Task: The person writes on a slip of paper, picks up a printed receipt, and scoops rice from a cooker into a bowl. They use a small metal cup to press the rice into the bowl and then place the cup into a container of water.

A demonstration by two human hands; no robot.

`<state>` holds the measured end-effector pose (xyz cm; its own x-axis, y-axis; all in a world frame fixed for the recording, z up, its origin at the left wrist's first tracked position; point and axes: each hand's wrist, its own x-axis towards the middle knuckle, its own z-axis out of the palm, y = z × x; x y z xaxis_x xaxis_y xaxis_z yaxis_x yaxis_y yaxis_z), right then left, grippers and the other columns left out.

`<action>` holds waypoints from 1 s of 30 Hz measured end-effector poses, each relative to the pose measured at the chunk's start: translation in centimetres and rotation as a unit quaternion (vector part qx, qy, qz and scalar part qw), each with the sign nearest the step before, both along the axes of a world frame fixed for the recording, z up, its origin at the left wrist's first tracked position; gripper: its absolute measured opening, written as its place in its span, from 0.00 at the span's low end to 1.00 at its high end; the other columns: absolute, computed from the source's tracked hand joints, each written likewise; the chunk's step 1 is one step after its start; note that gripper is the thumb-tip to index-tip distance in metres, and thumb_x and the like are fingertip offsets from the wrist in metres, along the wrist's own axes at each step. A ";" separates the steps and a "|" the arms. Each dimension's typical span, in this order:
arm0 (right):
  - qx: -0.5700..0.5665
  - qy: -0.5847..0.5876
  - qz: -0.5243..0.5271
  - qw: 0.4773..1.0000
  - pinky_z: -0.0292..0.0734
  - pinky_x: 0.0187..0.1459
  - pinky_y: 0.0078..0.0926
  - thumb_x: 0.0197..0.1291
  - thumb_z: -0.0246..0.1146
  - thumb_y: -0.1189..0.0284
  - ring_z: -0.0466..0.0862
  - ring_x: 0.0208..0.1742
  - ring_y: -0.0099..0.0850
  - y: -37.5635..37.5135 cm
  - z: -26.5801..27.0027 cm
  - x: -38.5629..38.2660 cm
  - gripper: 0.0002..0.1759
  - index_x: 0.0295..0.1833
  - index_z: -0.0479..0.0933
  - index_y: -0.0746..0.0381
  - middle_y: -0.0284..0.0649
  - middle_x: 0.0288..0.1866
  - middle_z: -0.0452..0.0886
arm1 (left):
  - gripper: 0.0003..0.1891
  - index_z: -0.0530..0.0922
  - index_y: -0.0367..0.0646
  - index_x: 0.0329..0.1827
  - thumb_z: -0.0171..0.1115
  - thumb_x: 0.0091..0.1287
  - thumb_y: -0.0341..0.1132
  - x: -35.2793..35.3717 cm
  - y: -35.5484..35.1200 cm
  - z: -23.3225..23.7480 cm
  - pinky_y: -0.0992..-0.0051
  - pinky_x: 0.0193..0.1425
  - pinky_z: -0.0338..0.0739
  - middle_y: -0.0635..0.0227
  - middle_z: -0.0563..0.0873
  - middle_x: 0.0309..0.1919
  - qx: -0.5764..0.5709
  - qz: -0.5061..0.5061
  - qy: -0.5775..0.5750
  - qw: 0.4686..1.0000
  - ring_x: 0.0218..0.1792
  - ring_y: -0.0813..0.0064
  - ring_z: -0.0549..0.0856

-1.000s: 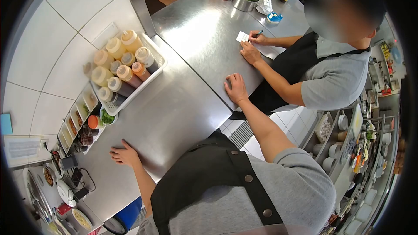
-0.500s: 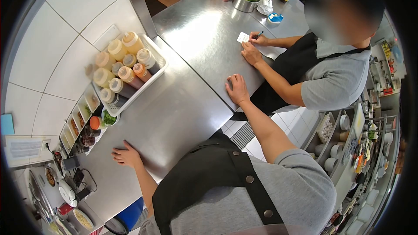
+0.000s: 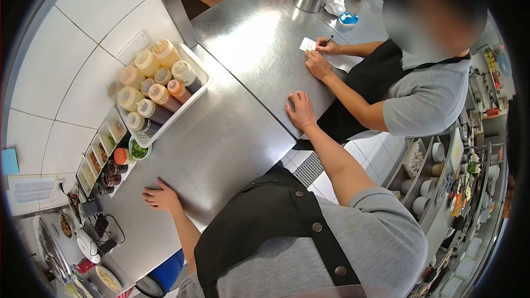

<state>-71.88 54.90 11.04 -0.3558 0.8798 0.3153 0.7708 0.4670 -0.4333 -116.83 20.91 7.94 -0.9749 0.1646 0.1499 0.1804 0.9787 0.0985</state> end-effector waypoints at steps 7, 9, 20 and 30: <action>0.001 0.003 0.001 1.000 0.72 0.59 0.42 0.60 0.67 0.70 0.74 0.55 0.47 0.0 0.0 0.0 0.14 0.50 0.75 0.61 0.45 0.48 0.73 | 0.46 0.54 0.40 0.81 0.44 0.74 0.69 0.0 0.1 0.0 0.41 0.79 0.50 0.47 0.57 0.80 -0.001 0.000 0.002 1.000 0.79 0.40 0.54; -0.001 0.004 0.001 1.000 0.72 0.59 0.42 0.60 0.67 0.70 0.74 0.55 0.46 0.0 0.0 0.0 0.14 0.50 0.75 0.60 0.45 0.48 0.73 | 0.46 0.54 0.40 0.81 0.44 0.73 0.69 -0.1 0.0 -0.1 0.41 0.79 0.50 0.47 0.57 0.79 0.001 0.001 -0.001 1.000 0.79 0.40 0.54; -0.008 0.007 -0.005 1.000 0.72 0.59 0.43 0.59 0.67 0.69 0.75 0.54 0.46 -0.1 0.2 -0.1 0.13 0.48 0.75 0.60 0.45 0.48 0.73 | 0.45 0.55 0.40 0.81 0.43 0.74 0.69 -0.2 -0.2 -0.5 0.41 0.78 0.51 0.46 0.57 0.79 -0.004 -0.004 0.016 1.000 0.78 0.39 0.55; 0.000 0.013 -0.001 1.000 0.73 0.58 0.44 0.58 0.68 0.71 0.75 0.54 0.48 -0.1 0.3 -0.3 0.13 0.47 0.75 0.61 0.47 0.48 0.73 | 0.45 0.55 0.37 0.80 0.48 0.74 0.65 0.4 0.2 0.9 0.44 0.79 0.50 0.44 0.57 0.79 0.015 -0.004 0.003 1.000 0.78 0.39 0.56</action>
